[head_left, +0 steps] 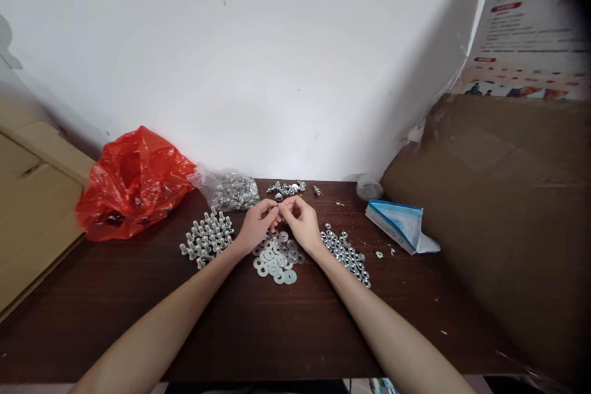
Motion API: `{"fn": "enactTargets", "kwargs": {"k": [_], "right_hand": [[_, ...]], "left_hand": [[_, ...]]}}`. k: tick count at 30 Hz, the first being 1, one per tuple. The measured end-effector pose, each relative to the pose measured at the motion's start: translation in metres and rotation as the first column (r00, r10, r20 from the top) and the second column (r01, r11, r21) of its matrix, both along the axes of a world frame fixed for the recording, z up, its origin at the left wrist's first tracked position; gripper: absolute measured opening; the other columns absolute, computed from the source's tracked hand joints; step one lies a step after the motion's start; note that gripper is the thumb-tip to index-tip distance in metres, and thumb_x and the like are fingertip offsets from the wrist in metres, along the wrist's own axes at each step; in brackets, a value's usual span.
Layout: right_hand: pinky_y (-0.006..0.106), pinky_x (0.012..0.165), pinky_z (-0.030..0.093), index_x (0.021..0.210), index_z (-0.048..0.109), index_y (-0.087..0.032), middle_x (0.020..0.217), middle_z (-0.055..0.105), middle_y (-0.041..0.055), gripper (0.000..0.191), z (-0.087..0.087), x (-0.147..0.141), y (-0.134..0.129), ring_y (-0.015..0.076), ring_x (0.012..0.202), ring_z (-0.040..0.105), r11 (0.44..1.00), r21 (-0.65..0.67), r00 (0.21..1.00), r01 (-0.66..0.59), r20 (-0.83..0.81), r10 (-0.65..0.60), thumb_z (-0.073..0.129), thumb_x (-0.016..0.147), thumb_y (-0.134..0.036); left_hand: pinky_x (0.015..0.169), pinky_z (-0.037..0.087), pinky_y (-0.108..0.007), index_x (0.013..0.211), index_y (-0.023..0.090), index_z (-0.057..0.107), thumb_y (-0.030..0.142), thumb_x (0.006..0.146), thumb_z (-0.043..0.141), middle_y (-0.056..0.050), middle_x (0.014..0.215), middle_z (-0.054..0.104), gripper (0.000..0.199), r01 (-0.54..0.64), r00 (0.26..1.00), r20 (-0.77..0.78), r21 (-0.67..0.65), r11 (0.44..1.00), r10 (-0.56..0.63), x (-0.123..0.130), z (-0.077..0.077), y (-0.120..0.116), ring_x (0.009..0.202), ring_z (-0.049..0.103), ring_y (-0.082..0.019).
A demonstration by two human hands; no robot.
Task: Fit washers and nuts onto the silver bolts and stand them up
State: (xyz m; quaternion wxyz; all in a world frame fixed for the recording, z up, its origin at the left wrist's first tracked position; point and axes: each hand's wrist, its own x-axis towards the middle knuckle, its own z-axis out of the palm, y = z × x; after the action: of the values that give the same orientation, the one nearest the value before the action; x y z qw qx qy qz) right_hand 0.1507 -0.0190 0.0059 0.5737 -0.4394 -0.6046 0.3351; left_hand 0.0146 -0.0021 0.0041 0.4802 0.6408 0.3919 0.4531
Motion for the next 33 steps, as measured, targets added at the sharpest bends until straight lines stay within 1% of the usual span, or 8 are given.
{"fn": "enactTargets", "kwargs": {"k": [10,14,17,20,23,27,29,33], "right_hand": [[0.027,0.061,0.047,0.081,0.058,-0.02,0.069,0.064,0.0005,0.018,0.0,-0.0006,-0.0008,0.0156,0.063,0.061,1.0,0.002,1.0,0.0,0.009,0.0,0.058,0.083,-0.037],[0.026,0.059,0.046,0.081,0.059,-0.02,0.073,0.065,0.0013,0.016,0.0,-0.0006,-0.0004,0.0152,0.064,0.06,0.999,0.012,0.997,0.039,0.06,-0.04,0.058,0.082,-0.036],[0.026,0.058,0.044,0.079,0.06,-0.019,0.075,0.065,0.0021,0.016,0.0008,-0.0004,-0.0006,0.0153,0.066,0.059,0.998,0.029,0.992,0.06,0.106,-0.063,0.057,0.082,-0.035],[0.026,0.057,0.044,0.077,0.062,-0.019,0.076,0.064,0.003,0.015,0.0018,-0.0003,-0.0012,0.0161,0.068,0.059,0.996,0.045,0.988,0.074,0.131,-0.08,0.058,0.081,-0.033],[0.026,0.058,0.044,0.076,0.062,-0.019,0.075,0.064,0.0029,0.012,0.0024,-0.0008,-0.0018,0.0164,0.069,0.059,0.996,0.046,0.989,0.079,0.121,-0.084,0.059,0.079,-0.03],[0.026,0.058,0.044,0.076,0.062,-0.019,0.074,0.064,0.0022,0.011,0.002,-0.0014,-0.0016,0.016,0.067,0.059,0.996,0.048,0.992,0.07,0.103,-0.075,0.058,0.079,-0.03],[0.026,0.058,0.044,0.078,0.062,-0.019,0.075,0.065,0.0021,0.012,0.0011,-0.0016,-0.001,0.0156,0.066,0.058,0.995,0.057,0.992,0.076,0.098,-0.082,0.059,0.079,-0.03],[0.026,0.058,0.044,0.083,0.061,-0.019,0.078,0.065,0.0027,0.014,-0.0004,-0.002,-0.0002,0.0153,0.066,0.058,0.995,0.059,0.992,0.085,0.09,-0.09,0.059,0.079,-0.032]], "left_hand": [[0.046,0.043,-0.021,0.088,0.015,0.058,0.039,0.083,0.057,0.002,0.065,0.055,0.025,-0.011,1.0,0.014,0.023,1.0,0.01,0.0,-0.0048,0.0025,0.045,0.049,-0.007],[0.049,0.043,-0.021,0.088,0.016,0.057,0.036,0.08,0.06,0.003,0.062,0.055,0.021,-0.039,0.999,0.022,0.027,0.999,0.039,-0.0003,-0.0068,0.0032,0.046,0.049,-0.008],[0.051,0.042,-0.021,0.087,0.017,0.056,0.032,0.078,0.062,0.003,0.063,0.056,0.019,-0.082,0.997,0.016,0.046,0.996,0.081,-0.0008,-0.008,0.0038,0.048,0.051,-0.008],[0.053,0.043,-0.022,0.087,0.017,0.056,0.03,0.077,0.062,0.002,0.07,0.059,0.017,-0.104,0.994,-0.001,0.067,0.992,0.105,-0.001,-0.0078,0.0037,0.051,0.054,-0.009],[0.057,0.045,-0.023,0.087,0.017,0.057,0.029,0.077,0.061,0.001,0.075,0.06,0.016,-0.115,0.993,-0.023,0.076,0.99,0.117,-0.0006,-0.0056,0.0025,0.056,0.056,-0.01],[0.071,0.047,-0.026,0.084,0.016,0.06,0.029,0.077,0.062,-0.004,0.085,0.064,0.015,-0.14,0.989,-0.033,0.126,0.982,0.145,0.0,-0.0039,0.002,0.078,0.061,-0.015],[0.076,0.047,-0.028,0.084,0.016,0.06,0.029,0.077,0.062,-0.005,0.088,0.065,0.015,-0.135,0.99,-0.027,0.138,0.981,0.14,-0.0001,-0.0052,0.0031,0.085,0.061,-0.017],[0.077,0.046,-0.028,0.083,0.016,0.058,0.028,0.078,0.062,-0.004,0.084,0.065,0.014,-0.125,0.992,-0.014,0.144,0.982,0.128,-0.0001,-0.0089,0.0049,0.081,0.061,-0.016]]}}
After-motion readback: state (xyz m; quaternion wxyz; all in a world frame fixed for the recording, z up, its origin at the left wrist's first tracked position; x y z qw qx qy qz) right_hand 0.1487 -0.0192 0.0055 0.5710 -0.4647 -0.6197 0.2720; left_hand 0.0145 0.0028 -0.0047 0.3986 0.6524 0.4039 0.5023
